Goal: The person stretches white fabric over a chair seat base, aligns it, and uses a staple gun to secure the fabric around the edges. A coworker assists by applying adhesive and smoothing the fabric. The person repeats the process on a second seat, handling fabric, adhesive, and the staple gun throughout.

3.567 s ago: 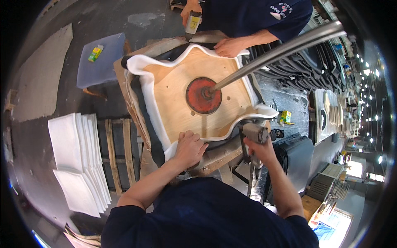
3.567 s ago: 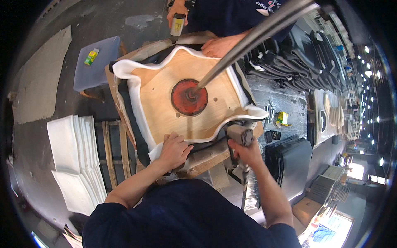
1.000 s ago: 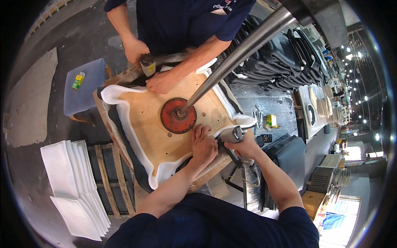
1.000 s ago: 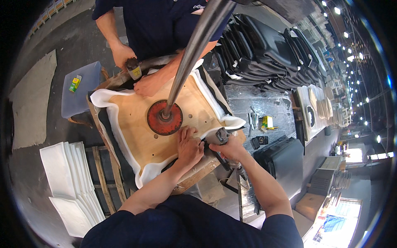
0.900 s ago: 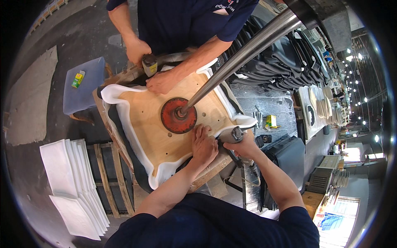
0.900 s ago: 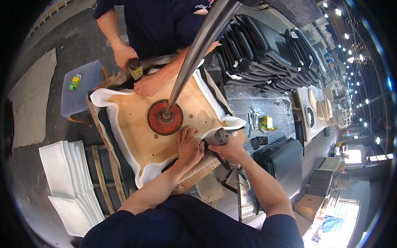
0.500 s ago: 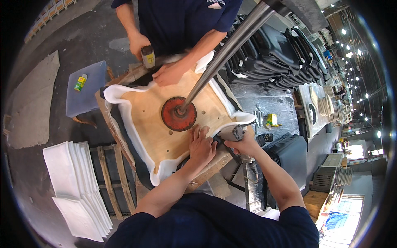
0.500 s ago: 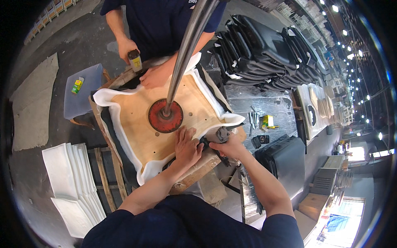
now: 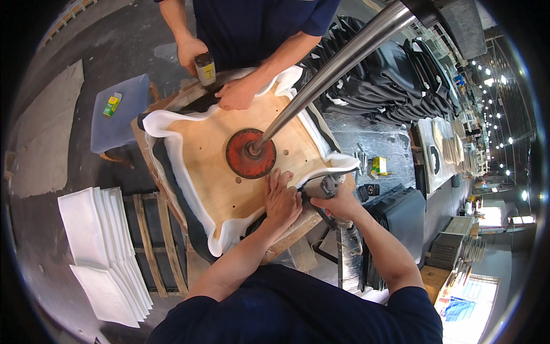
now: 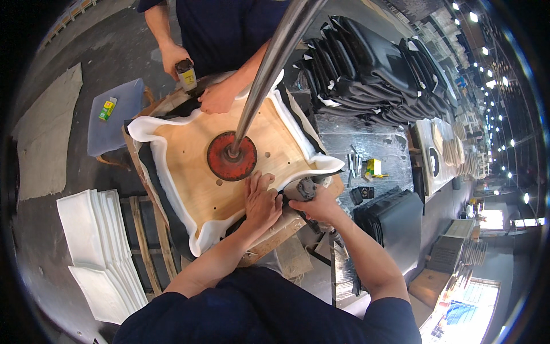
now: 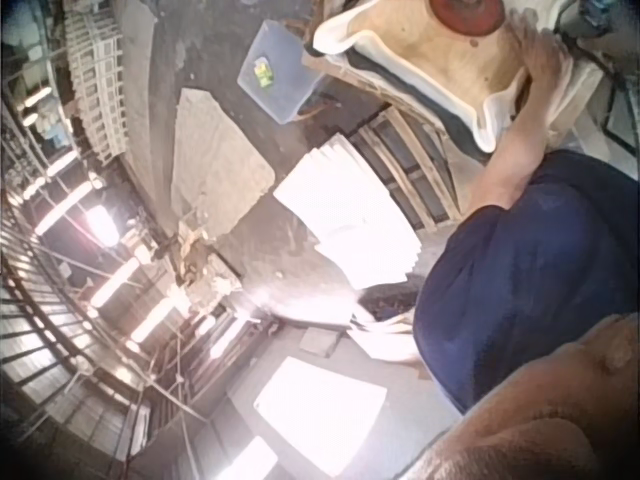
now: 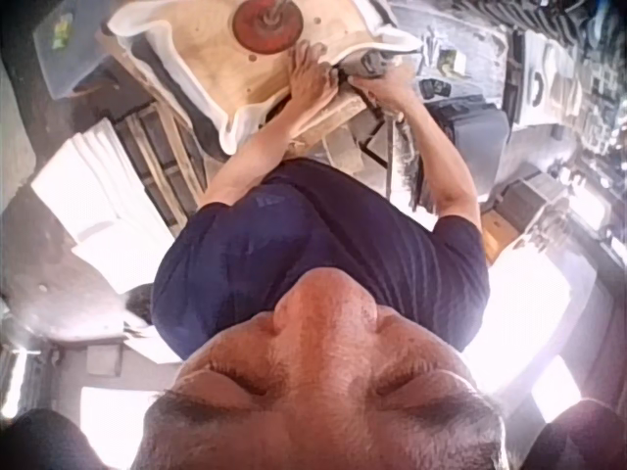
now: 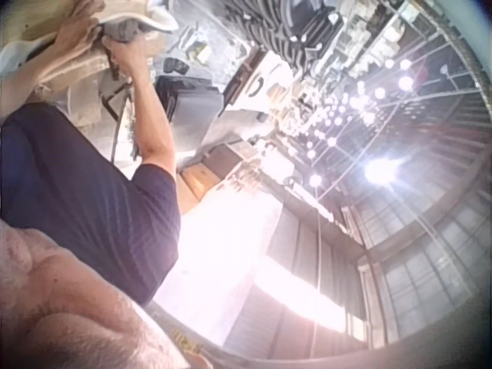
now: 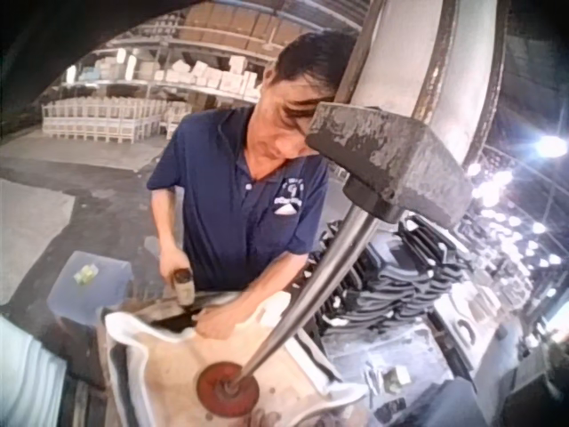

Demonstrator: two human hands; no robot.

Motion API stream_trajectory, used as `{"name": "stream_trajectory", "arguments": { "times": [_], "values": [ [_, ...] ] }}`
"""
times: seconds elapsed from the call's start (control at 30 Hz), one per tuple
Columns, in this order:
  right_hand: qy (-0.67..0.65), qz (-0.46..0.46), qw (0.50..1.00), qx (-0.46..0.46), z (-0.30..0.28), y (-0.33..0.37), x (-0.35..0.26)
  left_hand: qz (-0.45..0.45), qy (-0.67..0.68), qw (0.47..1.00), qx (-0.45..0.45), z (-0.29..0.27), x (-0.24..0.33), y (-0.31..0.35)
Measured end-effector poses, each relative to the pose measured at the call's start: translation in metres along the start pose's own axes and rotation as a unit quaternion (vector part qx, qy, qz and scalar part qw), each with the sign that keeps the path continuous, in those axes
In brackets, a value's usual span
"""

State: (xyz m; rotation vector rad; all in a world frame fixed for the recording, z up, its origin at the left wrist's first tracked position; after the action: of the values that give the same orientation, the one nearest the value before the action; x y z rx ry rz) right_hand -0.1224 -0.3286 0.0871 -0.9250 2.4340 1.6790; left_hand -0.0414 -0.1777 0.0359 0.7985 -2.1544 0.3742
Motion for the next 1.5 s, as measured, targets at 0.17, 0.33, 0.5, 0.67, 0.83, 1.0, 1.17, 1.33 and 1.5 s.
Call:
{"name": "stream_trajectory", "arguments": {
  "times": [0.17, 0.33, 0.5, 0.67, 0.83, 1.0, 1.17, 1.33, 1.5],
  "values": [
    [0.023, -0.053, 0.998, 0.024, -0.001, -0.01, -0.005, 0.017, -0.013, 1.0, -0.009, 0.0, 0.004, 0.0],
    [0.007, -0.064, 0.998, 0.026, 0.0, -0.014, 0.01, 0.019, -0.051, 0.998, -0.04, -0.003, 0.005, 0.014],
    [-0.131, -0.176, 0.975, -0.02, 0.011, 0.005, 0.0, 0.017, -0.061, 0.998, -0.004, -0.01, 0.0, 0.018],
    [-0.111, -0.131, 0.985, -0.015, 0.02, 0.003, 0.006, -0.002, -0.029, 0.999, -0.018, -0.003, -0.005, 0.016],
    [-0.066, -0.08, 0.995, -0.015, 0.021, -0.003, 0.002, -0.007, 0.008, 1.0, -0.028, -0.006, -0.005, 0.017],
    [-0.093, -0.113, 0.989, 0.017, 0.022, -0.005, -0.011, 0.0, -0.004, 0.999, -0.034, -0.011, -0.006, 0.017],
    [-0.118, -0.109, 0.987, 0.013, 0.022, 0.0, 0.006, 0.025, -0.047, 0.998, -0.03, -0.026, 0.0, 0.039],
    [-0.156, -0.162, 0.974, 0.0, 0.026, 0.013, -0.006, 0.032, -0.05, 0.998, 0.006, -0.025, -0.008, 0.033],
    [-0.148, -0.126, 0.981, -0.013, 0.037, 0.01, 0.001, 0.021, -0.012, 1.0, -0.003, -0.021, -0.012, 0.03]
  ]
}}
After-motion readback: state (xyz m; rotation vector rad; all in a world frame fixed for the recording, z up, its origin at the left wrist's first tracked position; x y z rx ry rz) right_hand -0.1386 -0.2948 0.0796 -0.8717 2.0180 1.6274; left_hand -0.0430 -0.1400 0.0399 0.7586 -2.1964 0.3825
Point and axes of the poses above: each hand's wrist, its own y-axis away from the middle knuckle, its own z-axis out of the palm, x = y × z, the point moved 10 cm from there along -y, towards the middle knuckle, and after that the axes turned 15 degrees about -x, right-handed, at the moved point
